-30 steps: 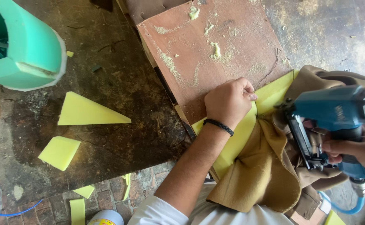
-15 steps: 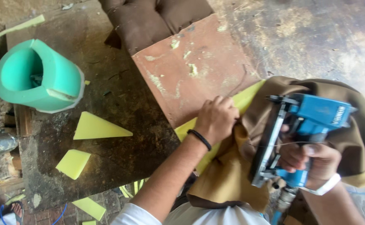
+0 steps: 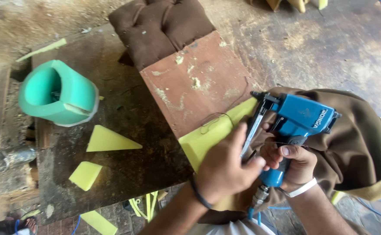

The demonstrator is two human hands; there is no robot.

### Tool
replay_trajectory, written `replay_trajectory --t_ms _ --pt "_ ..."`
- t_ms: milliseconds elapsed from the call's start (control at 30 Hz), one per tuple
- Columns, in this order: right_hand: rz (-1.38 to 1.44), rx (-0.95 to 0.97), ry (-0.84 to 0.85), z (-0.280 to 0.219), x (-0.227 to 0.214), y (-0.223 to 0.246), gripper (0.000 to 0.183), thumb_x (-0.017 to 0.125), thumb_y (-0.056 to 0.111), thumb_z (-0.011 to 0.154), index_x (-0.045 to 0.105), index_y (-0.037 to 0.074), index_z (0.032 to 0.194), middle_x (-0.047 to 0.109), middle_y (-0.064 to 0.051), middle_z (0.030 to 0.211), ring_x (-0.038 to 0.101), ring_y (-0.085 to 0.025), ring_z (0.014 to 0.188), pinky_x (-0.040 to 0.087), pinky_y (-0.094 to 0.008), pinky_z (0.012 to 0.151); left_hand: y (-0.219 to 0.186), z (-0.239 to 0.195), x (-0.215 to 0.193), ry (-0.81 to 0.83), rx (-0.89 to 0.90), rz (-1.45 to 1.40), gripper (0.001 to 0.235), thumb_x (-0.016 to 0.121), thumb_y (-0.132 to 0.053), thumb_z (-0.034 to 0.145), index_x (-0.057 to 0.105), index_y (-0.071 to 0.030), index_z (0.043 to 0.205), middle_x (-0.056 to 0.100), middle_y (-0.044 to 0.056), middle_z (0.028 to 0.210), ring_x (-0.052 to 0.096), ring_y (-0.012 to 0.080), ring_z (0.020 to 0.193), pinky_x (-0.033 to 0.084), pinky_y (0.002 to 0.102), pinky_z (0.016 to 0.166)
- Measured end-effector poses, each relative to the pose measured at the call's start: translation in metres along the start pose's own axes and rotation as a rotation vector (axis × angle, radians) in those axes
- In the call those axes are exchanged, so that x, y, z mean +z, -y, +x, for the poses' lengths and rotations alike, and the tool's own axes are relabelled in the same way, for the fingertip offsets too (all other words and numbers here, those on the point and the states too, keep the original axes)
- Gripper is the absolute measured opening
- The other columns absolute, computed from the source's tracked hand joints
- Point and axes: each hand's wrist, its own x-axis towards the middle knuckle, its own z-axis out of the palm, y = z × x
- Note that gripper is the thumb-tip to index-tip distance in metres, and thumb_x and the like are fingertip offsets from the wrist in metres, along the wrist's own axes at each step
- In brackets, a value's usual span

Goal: The person uses shears to trim excess brown fabric from a cushion and then uses a pneumatic staple gun to attach the fabric to the cushion's foam and wooden frame. The person repeatedly folds, smooths, and staples the fabric around the edges.

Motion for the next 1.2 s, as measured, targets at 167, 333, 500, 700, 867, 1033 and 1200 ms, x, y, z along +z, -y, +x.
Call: replay_trajectory --t_ms 167,333,500,700,867,1033,1200 --pt "0.027 -0.025 0.089 0.008 0.023 -0.02 0.068 0.076 0.013 0.076 0.051 -0.009 0.135 0.052 -0.006 0.066 0.051 -0.018 0.055 0.046 -0.032 0.056 0.005 -0.014 -0.002 -0.225 0.127 0.151 0.086 0.071 -0.013 0.08 0.033 0.01 0.153 0.066 0.029 0.129 0.073 0.0391 0.106 0.062 0.041 0.085" --pt "0.042 -0.017 0.076 0.002 0.037 -0.033 0.07 0.077 0.015 0.075 0.05 -0.007 0.136 0.052 -0.005 0.064 0.053 -0.018 0.054 0.046 -0.033 0.055 0.001 -0.021 -0.025 -0.146 0.108 0.233 0.088 0.075 -0.016 0.079 0.032 0.011 0.151 0.066 0.03 0.123 0.075 0.0366 0.094 0.063 0.04 0.074" --pt "0.034 -0.005 0.05 -0.005 0.04 -0.026 0.068 0.077 0.015 0.074 0.051 -0.004 0.134 0.053 -0.003 0.065 0.053 -0.017 0.053 0.048 -0.033 0.056 0.014 -0.026 -0.028 -0.056 0.122 0.116 0.077 0.074 -0.026 0.09 0.038 0.009 0.149 0.074 0.022 0.106 0.077 0.0277 0.08 0.064 0.034 0.065" --pt "-0.181 -0.049 0.05 -0.012 0.03 0.028 0.056 0.076 0.009 0.077 0.061 -0.011 0.128 0.059 -0.006 0.064 0.058 -0.018 0.05 0.052 -0.035 0.053 0.062 -0.037 -0.054 0.271 0.036 -0.165 0.028 0.065 -0.034 0.1 0.075 -0.009 0.106 0.081 0.006 0.098 0.082 0.0145 0.081 0.067 0.027 0.067" --pt "-0.883 -0.01 -0.163 -0.025 0.026 0.096 0.028 0.077 -0.002 0.081 0.067 -0.007 0.106 0.068 -0.016 0.076 0.066 -0.026 0.06 0.058 -0.044 0.056 0.122 -0.036 -0.119 -0.121 -0.715 0.532 0.024 0.063 -0.027 0.099 0.069 -0.019 0.121 0.078 0.004 0.092 0.074 0.0208 0.073 0.061 0.039 0.068" --pt "-1.584 0.291 -0.246 -0.008 0.019 0.104 0.035 0.088 0.012 0.071 0.071 0.001 0.099 0.074 -0.015 0.083 0.069 -0.028 0.067 0.059 -0.043 0.064 0.127 -0.025 -0.09 -0.381 -0.124 0.434 0.026 0.067 -0.019 0.093 0.07 -0.011 0.118 0.076 0.009 0.108 0.075 0.0217 0.091 0.061 0.036 0.078" --pt "-1.737 0.343 -0.191 0.013 0.036 0.095 0.032 0.086 0.021 0.078 0.074 0.002 0.101 0.073 -0.015 0.079 0.071 -0.026 0.063 0.058 -0.04 0.064 0.052 -0.014 0.028 0.301 0.053 0.209 0.033 0.061 -0.042 0.102 0.074 -0.011 0.105 0.074 0.011 0.113 0.069 0.0255 0.109 0.057 0.037 0.098"
